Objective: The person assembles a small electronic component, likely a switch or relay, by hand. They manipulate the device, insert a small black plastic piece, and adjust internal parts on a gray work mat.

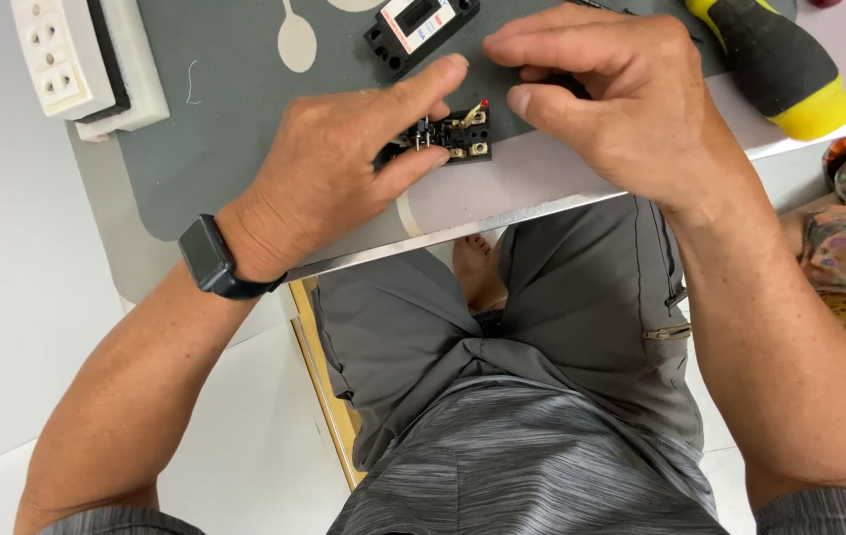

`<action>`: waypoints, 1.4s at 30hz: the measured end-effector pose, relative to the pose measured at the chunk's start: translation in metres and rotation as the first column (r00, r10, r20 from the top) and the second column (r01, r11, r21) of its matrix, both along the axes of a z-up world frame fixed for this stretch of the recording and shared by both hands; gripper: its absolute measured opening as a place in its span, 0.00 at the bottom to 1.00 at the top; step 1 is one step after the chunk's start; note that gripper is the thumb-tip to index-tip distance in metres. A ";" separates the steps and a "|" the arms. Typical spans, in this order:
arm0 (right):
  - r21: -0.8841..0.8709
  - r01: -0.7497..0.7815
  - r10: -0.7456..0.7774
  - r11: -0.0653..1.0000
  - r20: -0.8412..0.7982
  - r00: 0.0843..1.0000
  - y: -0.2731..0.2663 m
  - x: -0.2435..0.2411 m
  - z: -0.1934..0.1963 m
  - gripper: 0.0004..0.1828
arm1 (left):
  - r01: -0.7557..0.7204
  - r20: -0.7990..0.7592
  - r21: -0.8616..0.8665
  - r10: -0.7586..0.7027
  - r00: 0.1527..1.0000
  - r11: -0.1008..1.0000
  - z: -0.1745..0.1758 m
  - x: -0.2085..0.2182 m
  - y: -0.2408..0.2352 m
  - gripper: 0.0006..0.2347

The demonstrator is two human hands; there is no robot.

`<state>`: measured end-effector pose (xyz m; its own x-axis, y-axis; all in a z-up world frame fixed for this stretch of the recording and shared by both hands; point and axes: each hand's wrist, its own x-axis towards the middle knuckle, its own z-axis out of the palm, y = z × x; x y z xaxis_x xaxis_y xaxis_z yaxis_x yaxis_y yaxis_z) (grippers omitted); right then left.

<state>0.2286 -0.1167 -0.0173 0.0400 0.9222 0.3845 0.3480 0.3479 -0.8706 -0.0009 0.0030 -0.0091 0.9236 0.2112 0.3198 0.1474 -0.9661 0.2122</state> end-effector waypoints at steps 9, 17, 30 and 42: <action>-0.010 0.006 -0.005 1.000 0.082 0.997 0.002 0.002 0.004 0.14 | -0.048 -0.019 -0.074 0.047 0.999 0.996 -0.002 0.000 -0.001 0.30; -0.057 -0.001 0.006 0.998 0.092 0.996 0.002 -0.001 0.014 0.12 | -0.065 -0.031 -0.092 0.062 0.998 0.994 -0.002 0.000 -0.001 0.30; -0.031 -0.073 0.077 0.997 0.177 0.981 0.011 -0.007 0.017 0.17 | -0.021 0.012 -0.228 0.024 1.000 0.973 -0.002 -0.001 -0.001 0.29; 0.036 -0.101 0.084 0.994 0.327 0.941 0.014 -0.012 0.016 0.16 | 0.027 0.100 -0.165 -0.011 0.995 0.986 0.003 -0.001 -0.003 0.29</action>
<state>0.2164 -0.1026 -0.0014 -0.1798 0.8944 0.4095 0.5726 0.4337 -0.6957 -0.0014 -0.0004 -0.0062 0.8936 0.2516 0.3717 0.0995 -0.9186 0.3825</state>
